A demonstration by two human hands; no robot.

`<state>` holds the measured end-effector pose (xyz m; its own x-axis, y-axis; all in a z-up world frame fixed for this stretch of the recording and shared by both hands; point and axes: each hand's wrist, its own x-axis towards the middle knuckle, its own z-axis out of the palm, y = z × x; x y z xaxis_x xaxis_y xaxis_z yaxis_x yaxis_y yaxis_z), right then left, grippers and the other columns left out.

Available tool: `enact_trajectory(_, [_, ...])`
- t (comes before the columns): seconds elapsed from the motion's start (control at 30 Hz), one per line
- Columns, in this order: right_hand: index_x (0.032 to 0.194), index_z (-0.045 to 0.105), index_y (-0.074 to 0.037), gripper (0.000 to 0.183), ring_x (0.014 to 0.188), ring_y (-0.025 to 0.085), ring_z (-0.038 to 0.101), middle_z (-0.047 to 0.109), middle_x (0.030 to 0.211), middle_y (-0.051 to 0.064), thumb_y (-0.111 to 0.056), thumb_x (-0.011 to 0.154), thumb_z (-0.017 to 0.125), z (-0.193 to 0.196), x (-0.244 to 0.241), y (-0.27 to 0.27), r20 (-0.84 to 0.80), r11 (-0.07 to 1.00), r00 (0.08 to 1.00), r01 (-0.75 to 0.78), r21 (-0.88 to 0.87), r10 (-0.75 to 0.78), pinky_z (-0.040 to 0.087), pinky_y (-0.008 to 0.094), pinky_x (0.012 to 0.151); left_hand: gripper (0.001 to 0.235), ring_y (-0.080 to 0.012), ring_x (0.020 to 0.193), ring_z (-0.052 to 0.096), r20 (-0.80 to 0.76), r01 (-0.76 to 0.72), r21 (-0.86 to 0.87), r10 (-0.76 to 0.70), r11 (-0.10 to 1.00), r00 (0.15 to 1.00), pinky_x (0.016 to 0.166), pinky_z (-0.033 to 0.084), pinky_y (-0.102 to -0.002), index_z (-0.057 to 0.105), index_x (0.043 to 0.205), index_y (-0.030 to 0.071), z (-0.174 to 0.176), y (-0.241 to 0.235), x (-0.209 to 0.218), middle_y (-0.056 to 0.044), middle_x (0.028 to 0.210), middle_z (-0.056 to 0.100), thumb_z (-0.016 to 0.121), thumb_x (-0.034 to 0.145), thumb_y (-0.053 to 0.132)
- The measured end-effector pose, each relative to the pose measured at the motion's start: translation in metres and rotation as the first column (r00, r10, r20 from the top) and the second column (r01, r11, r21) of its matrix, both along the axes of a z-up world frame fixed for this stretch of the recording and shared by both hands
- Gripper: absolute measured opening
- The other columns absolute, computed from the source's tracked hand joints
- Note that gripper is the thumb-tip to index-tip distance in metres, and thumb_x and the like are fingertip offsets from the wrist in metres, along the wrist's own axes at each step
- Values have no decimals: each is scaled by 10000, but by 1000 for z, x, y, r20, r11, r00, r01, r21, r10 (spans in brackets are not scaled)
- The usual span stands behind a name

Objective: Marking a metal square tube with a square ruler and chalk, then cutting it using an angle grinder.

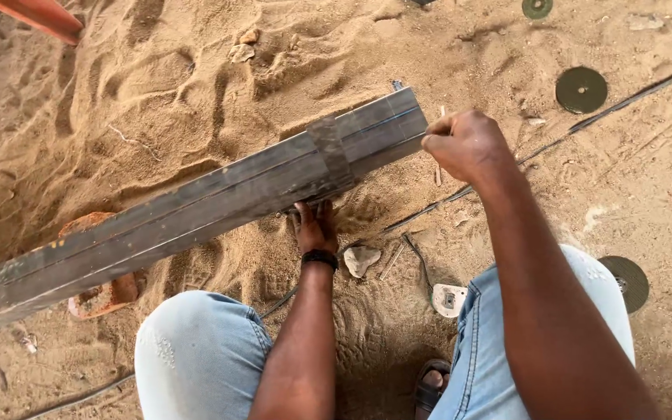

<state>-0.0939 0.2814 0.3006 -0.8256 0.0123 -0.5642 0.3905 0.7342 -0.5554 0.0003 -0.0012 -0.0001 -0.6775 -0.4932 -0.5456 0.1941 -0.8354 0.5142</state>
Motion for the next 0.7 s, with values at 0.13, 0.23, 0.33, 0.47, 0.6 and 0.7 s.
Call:
enact_trajectory(0.13, [1170, 757, -138, 217, 757, 128, 611, 776, 1161, 85, -171, 1033, 592, -16, -6, 2, -68, 997, 996, 52, -48, -55, 542, 299, 663, 1041, -427, 1460, 405, 5, -6, -2, 7, 1000, 1000, 1178, 437, -538, -6, 1631, 250, 6, 1, 0, -191, 1650, 302, 697, 873, 372])
enact_trajectory(0.23, [1096, 808, -82, 209, 740, 10, 594, 793, 1162, 86, -133, 1031, 616, -37, -12, 10, -188, 997, 982, 17, -81, -32, 527, 213, 628, 992, -435, 1435, 443, -42, -23, -26, 22, 999, 999, 1154, 464, -543, 123, 1637, 177, 8, 4, 0, -230, 1601, 384, 726, 871, 360])
enact_trajectory(0.33, [1209, 751, -160, 250, 686, 21, 572, 710, 1253, 16, -101, 986, 653, -23, -8, 10, -258, 993, 965, 25, -115, -55, 520, 200, 555, 962, -402, 1435, 457, -86, -68, -22, 66, 997, 994, 1161, 477, -526, 203, 1627, 162, 9, 5, 0, -223, 1574, 430, 754, 860, 343])
enact_trajectory(0.47, [1432, 590, -263, 545, 643, 105, 574, 695, 1245, -4, -59, 934, 673, 2, -3, 5, -228, 985, 968, 67, -158, -103, 494, 226, 472, 995, -409, 1434, 445, -85, -67, -18, 65, 998, 994, 1152, 488, -509, 188, 1643, 166, 9, 5, 0, -229, 1598, 391, 765, 851, 334])
enact_trajectory(0.6, [1577, 388, -257, 810, 723, 92, 672, 762, 1149, 24, -10, 876, 709, 10, -1, -2, -186, 963, 972, 92, -255, -142, 538, 199, 509, 1058, -406, 1450, 410, -3, -91, 19, 91, 996, 996, 1142, 488, -505, 87, 1634, 237, 9, 4, -2, -189, 1646, 309, 762, 824, 333])
enact_trajectory(0.7, [1602, 326, -232, 849, 742, 107, 707, 768, 1116, 32, -35, 882, 732, 15, 0, -8, -190, 968, 974, 78, -240, -125, 558, 215, 528, 1083, -405, 1446, 416, 21, -83, 7, 83, 997, 996, 1122, 515, -494, 87, 1638, 238, 11, 5, -2, -178, 1648, 308, 772, 805, 339])
